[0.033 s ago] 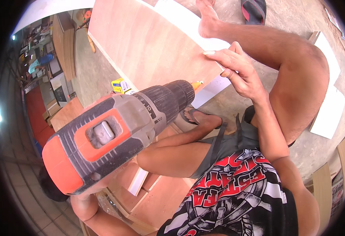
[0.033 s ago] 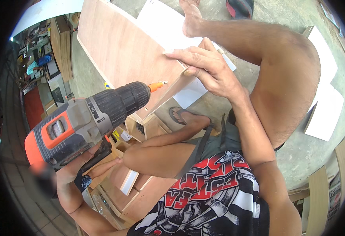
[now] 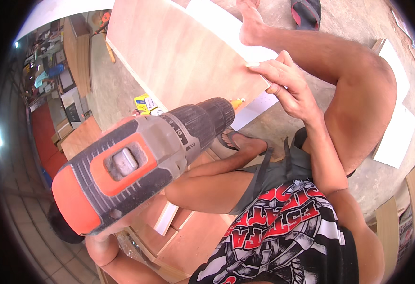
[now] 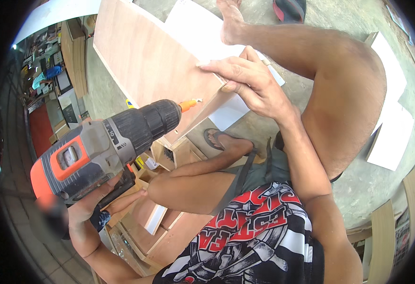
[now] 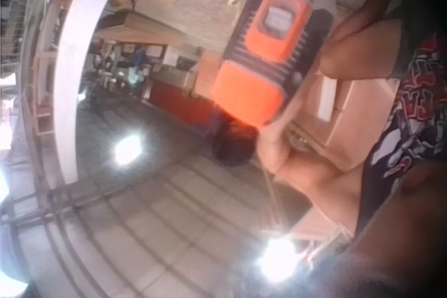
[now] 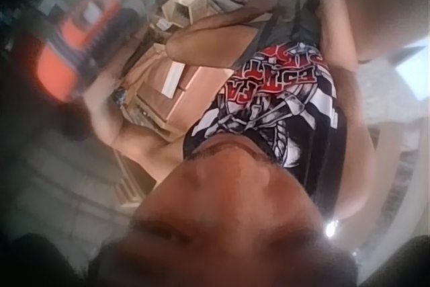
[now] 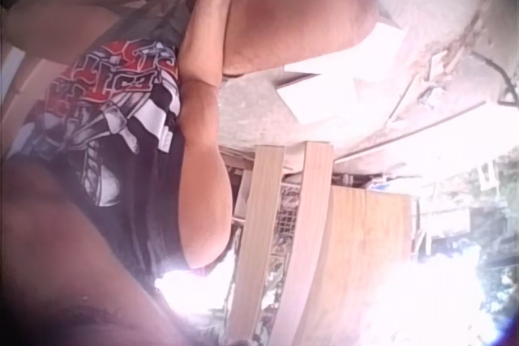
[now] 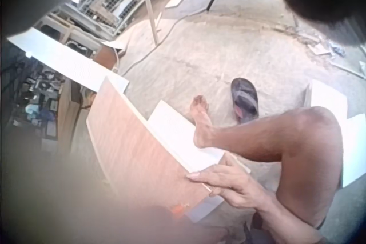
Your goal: The person assembles a wooden box by aligning and screwing together wooden panels using a cordless drill. They handle screws and panels, occasionally adjusting the box orientation to access different sides.
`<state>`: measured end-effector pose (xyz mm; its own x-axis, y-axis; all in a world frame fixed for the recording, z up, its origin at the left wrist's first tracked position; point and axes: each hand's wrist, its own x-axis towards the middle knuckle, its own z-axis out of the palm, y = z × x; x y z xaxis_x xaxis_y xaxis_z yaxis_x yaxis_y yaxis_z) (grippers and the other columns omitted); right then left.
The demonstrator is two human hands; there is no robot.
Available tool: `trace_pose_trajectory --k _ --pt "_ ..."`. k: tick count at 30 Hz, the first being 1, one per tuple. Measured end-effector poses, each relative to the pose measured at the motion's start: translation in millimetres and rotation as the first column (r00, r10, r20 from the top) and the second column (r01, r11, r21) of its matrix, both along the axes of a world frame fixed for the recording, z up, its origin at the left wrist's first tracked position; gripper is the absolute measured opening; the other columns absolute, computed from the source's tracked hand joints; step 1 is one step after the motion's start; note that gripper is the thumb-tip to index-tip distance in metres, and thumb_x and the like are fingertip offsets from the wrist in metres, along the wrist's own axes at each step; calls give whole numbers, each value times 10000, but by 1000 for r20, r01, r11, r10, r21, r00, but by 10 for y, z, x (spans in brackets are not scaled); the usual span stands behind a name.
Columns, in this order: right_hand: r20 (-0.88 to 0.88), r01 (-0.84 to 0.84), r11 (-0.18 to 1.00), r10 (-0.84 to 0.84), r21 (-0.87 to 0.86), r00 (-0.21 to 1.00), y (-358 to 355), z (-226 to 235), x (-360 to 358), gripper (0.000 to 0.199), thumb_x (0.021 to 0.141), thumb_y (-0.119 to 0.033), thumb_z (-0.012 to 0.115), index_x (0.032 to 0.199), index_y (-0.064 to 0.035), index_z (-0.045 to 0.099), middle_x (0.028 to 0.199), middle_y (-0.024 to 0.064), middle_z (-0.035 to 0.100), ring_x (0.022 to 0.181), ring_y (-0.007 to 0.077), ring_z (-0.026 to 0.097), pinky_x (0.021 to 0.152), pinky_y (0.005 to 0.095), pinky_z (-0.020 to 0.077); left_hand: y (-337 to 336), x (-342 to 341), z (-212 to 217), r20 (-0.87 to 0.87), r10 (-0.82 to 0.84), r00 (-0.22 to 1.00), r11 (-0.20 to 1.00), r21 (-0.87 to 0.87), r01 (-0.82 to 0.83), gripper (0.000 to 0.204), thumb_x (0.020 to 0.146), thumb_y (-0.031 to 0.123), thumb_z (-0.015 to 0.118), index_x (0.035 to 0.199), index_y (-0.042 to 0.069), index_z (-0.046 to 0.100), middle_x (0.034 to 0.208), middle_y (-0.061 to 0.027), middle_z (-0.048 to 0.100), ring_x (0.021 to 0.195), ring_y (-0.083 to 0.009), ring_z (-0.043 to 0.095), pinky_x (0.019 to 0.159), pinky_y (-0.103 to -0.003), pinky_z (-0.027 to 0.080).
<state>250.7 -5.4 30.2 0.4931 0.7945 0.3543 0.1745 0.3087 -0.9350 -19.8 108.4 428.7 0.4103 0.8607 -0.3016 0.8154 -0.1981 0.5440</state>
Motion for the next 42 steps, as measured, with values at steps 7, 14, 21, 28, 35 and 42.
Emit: trace_pose_trajectory --k 7,14,21,28,35,42 --pt "65 -19 999 17 37 998 -6 -31 -8 353 891 -113 623 1232 -89 711 1109 52 730 861 214 499 817 346 370 117 193 -352 -82 73 994 991 -103 -82 630 768 155 875 1314 6 598 1343 -128 590 1181 -221 614 986 -376 521" --pt "81 -13 999 10 38 997 -1 -23 -11 309 911 -145 632 1200 -77 718 1155 44 735 868 205 496 806 338 375 133 380 -748 -195 142 970 953 -238 -187 666 751 162 895 1325 12 591 1360 -124 579 1195 -222 609 996 -381 519" --pt "55 6 1000 -7 20 998 1 2 -36 338 915 -127 610 1234 -72 708 1123 83 728 921 217 577 839 357 385 110 640 -954 -239 -9 971 957 -285 -61 657 732 155 898 1304 20 604 1299 -114 605 1145 -216 628 977 -365 524" --pt "33 -49 998 47 49 998 28 -63 -2 281 927 -168 631 1169 -47 709 1074 71 714 868 226 520 803 363 400 150 1234 -890 -266 -437 859 899 -161 407 614 711 137 888 1258 29 632 1179 -97 659 1046 -204 664 936 -333 534" --pt "2 -73 997 73 18 997 -5 87 48 326 879 -29 601 1169 -101 731 1030 51 728 871 225 558 840 361 407 195 1642 -871 -333 -602 726 786 -89 612 555 692 107 873 1204 33 670 1048 -79 714 942 -179 699 892 -294 544" --pt "-25 -71 997 72 34 997 -34 -3 54 298 890 -71 631 1159 -132 746 1014 -10 729 820 196 491 814 338 408 222 1801 -916 -348 -572 743 814 -132 565 440 758 51 775 1192 28 706 996 -85 753 888 -147 721 843 -256 546"
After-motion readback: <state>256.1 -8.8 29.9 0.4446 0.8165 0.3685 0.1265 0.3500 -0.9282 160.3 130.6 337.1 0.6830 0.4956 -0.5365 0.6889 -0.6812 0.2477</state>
